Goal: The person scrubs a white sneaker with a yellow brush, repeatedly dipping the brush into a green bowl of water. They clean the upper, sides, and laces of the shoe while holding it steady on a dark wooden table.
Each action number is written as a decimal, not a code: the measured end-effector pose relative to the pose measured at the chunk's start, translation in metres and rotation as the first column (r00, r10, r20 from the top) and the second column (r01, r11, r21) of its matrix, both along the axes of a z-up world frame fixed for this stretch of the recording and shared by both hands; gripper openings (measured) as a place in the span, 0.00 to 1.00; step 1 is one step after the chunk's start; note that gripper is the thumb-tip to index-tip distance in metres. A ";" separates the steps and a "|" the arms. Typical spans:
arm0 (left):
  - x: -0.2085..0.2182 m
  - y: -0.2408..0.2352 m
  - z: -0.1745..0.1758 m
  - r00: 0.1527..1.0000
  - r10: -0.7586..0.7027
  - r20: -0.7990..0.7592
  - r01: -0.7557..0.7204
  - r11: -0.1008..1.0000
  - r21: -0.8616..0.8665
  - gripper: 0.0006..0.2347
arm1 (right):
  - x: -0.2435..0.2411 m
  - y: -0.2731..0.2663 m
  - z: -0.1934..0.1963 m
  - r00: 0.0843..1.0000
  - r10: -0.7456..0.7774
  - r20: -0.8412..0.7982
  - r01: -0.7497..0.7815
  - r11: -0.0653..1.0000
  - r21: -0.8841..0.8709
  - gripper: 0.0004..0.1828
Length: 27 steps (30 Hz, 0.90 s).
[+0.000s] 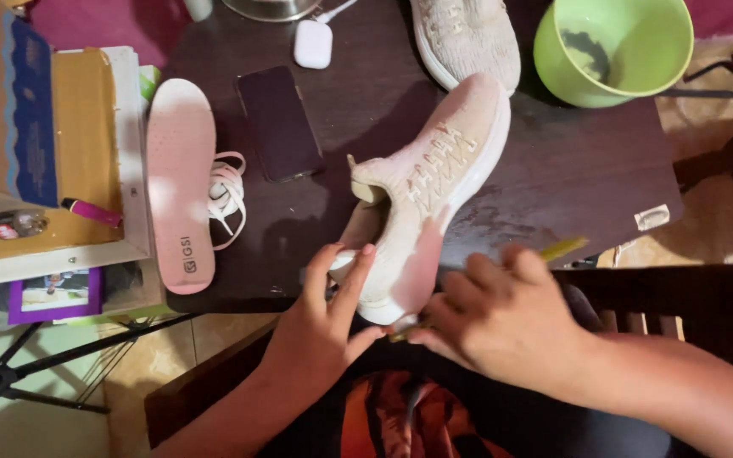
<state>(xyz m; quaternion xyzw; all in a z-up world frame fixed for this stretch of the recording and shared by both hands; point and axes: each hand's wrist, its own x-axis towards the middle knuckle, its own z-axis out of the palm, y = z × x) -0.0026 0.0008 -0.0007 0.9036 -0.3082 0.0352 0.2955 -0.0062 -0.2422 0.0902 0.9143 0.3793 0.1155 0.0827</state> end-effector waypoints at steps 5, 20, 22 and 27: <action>-0.001 -0.001 0.002 1.000 0.006 0.003 -0.006 1.000 -0.020 0.56 | -0.003 0.006 -0.002 1.000 -0.027 0.013 0.027 1.000 0.000 0.29; 0.002 0.000 -0.015 0.998 0.047 0.041 -0.046 0.999 -0.011 0.46 | 0.022 -0.009 -0.026 0.943 0.304 0.136 -0.319 0.942 0.108 0.21; 0.003 0.000 -0.013 0.995 0.052 0.083 -0.054 0.998 0.017 0.44 | 0.027 -0.015 -0.026 0.937 0.338 0.092 -0.348 0.928 0.132 0.25; 0.002 -0.003 -0.001 0.984 0.077 0.160 -0.077 0.997 -0.007 0.42 | 0.041 -0.029 -0.033 0.862 0.415 -0.292 -0.322 0.892 0.317 0.30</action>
